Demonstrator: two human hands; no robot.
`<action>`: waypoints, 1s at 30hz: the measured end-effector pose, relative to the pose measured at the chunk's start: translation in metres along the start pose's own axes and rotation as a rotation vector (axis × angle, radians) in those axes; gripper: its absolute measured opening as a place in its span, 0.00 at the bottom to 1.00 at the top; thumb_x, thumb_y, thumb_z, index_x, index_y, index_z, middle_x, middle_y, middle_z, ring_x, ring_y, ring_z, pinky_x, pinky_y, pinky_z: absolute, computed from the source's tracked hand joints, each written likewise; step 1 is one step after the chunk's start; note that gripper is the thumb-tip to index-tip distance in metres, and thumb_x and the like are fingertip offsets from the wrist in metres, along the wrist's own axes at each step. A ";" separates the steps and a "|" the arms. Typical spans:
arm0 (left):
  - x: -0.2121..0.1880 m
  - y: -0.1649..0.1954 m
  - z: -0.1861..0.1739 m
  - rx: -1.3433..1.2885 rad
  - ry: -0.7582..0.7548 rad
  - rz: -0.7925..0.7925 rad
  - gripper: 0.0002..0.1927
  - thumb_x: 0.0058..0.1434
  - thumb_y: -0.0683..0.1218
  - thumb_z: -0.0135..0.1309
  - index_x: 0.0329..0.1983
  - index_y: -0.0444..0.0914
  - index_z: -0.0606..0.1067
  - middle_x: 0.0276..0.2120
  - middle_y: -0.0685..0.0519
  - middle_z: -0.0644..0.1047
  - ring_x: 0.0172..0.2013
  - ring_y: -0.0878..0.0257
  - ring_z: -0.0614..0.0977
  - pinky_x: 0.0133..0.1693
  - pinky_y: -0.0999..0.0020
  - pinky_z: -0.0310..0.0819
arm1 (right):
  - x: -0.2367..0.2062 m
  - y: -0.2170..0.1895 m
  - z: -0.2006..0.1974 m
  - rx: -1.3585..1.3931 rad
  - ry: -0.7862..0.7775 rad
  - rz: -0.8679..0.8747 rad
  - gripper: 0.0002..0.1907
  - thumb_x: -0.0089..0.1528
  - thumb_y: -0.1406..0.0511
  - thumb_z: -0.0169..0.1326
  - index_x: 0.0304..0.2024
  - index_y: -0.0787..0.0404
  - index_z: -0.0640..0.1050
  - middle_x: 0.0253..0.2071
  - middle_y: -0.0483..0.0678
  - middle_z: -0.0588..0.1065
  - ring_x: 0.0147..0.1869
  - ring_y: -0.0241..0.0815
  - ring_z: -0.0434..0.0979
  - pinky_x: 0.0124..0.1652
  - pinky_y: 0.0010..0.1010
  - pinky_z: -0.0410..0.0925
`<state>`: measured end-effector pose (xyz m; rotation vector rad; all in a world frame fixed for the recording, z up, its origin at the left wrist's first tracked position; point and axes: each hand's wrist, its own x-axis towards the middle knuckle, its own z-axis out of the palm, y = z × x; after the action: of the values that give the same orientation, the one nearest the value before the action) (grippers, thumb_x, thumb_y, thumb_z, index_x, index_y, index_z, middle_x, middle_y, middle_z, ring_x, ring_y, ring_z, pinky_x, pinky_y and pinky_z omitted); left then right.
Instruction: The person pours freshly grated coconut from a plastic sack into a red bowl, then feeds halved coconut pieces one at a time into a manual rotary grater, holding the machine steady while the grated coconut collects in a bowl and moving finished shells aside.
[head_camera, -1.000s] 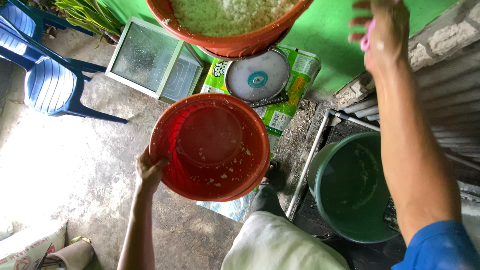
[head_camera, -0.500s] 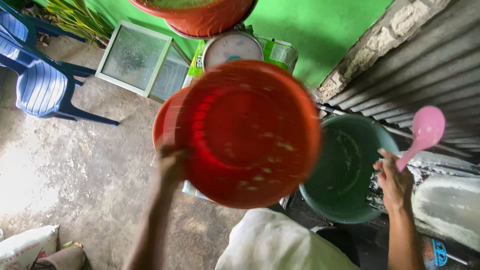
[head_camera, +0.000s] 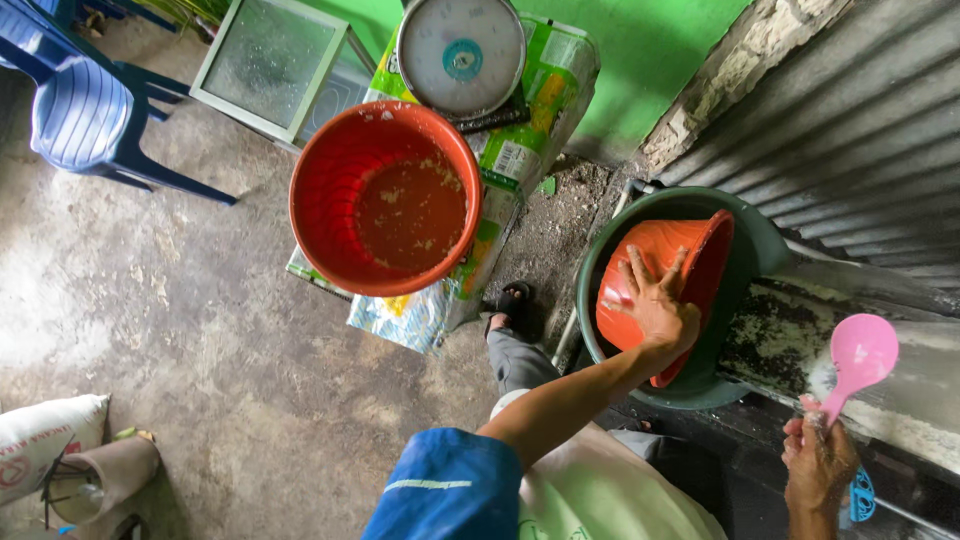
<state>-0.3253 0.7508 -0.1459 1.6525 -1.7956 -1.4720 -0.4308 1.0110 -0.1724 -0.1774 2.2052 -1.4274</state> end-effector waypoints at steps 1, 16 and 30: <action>-0.004 -0.003 0.008 -0.020 -0.004 -0.027 0.51 0.43 0.39 0.57 0.73 0.64 0.64 0.80 0.44 0.36 0.78 0.38 0.36 0.62 0.15 0.21 | 0.000 0.003 -0.005 -0.006 -0.002 0.002 0.14 0.76 0.64 0.50 0.61 0.62 0.77 0.33 0.44 0.72 0.27 0.28 0.64 0.24 0.20 0.56; -0.002 -0.096 -0.014 -0.031 0.012 0.192 0.53 0.53 0.44 0.67 0.78 0.37 0.50 0.73 0.31 0.52 0.70 0.36 0.57 0.68 0.45 0.49 | 0.027 -0.037 0.023 -0.262 -0.154 -0.136 0.20 0.73 0.58 0.43 0.65 0.59 0.69 0.34 0.47 0.75 0.33 0.28 0.73 0.30 0.22 0.68; 0.256 0.037 -0.445 -0.491 0.759 0.618 0.41 0.76 0.63 0.43 0.81 0.34 0.50 0.78 0.38 0.55 0.78 0.46 0.57 0.76 0.53 0.50 | 0.145 -0.484 0.431 -0.430 -0.469 -1.086 0.09 0.77 0.65 0.47 0.52 0.63 0.75 0.33 0.47 0.73 0.31 0.34 0.70 0.33 0.27 0.65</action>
<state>-0.0809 0.3136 -0.0259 1.0452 -1.2106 -0.7596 -0.4277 0.3914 0.0667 -1.8606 1.9857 -1.1067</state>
